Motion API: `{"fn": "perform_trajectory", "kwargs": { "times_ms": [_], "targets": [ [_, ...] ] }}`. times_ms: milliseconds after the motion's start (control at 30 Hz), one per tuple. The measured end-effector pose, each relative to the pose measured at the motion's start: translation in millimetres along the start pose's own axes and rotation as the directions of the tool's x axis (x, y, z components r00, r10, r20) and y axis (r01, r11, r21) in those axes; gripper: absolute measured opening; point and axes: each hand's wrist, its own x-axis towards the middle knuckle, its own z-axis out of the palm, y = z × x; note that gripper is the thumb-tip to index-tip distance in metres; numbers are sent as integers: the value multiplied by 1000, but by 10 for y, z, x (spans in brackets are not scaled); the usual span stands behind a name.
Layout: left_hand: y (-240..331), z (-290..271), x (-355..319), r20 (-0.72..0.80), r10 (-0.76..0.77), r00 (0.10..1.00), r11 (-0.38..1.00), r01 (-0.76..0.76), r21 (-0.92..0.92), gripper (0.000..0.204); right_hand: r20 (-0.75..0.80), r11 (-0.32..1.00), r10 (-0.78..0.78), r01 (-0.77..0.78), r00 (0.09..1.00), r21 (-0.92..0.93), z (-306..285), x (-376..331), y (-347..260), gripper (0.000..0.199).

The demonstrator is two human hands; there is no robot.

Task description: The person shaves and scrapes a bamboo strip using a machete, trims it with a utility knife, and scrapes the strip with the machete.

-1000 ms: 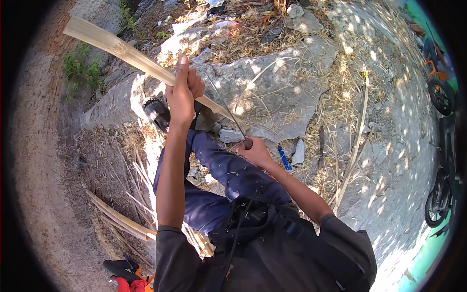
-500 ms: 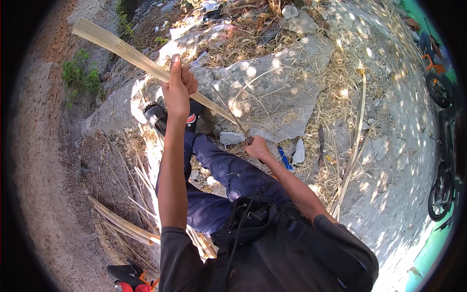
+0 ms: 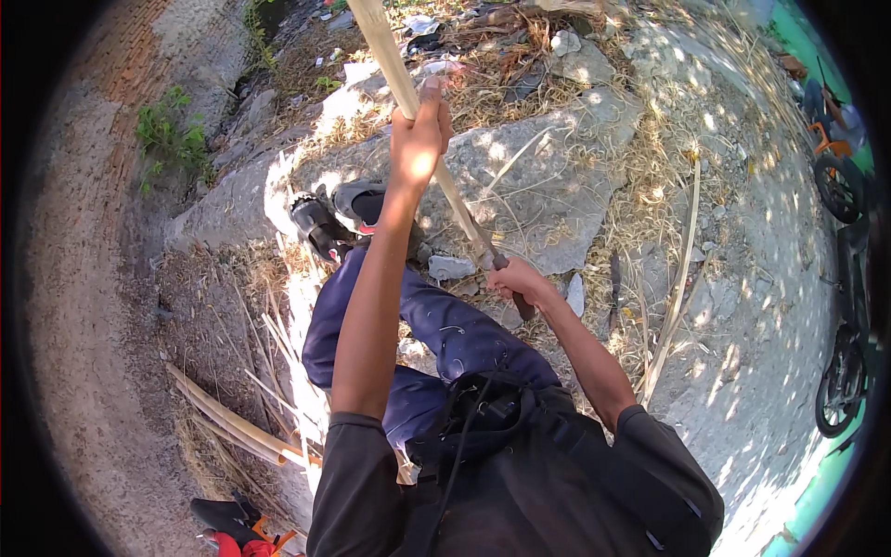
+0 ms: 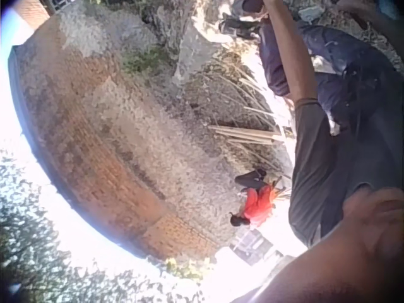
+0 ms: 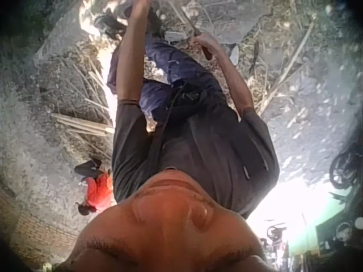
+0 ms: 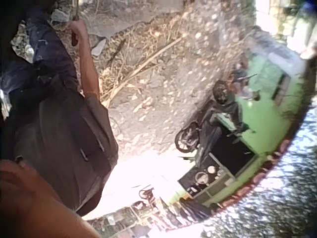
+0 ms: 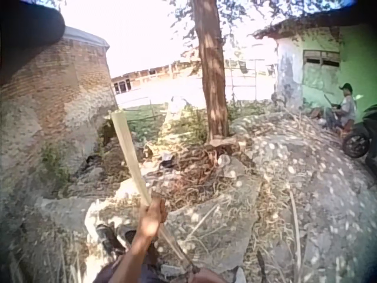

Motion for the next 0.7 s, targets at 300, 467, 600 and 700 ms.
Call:
{"fn": "perform_trajectory", "kwargs": {
  "times_ms": [300, 467, 600, 700],
  "targets": [
    [-101, 204, 66, 87, 90, 992, 994, -95, 55, 50, -196, 974, -225, 218, 954, -59, 317, -104, -170, 16],
    [-74, 222, 36, 91, -44, 995, 999, 45, -8, 49, -255, 992, -127, 119, 959, -44, 181, 361, 404, 17],
    [-52, 25, -15, 175, -63, 982, 997, 70, -34, 47, -88, 985, -83, 95, 993, 143, 290, 133, 157, 17],
    [-33, 155, -17, 246, -53, 968, 996, 70, -60, 46, 164, 878, 49, -121, 985, 464, 131, 181, 71, 17]
  ]
}}
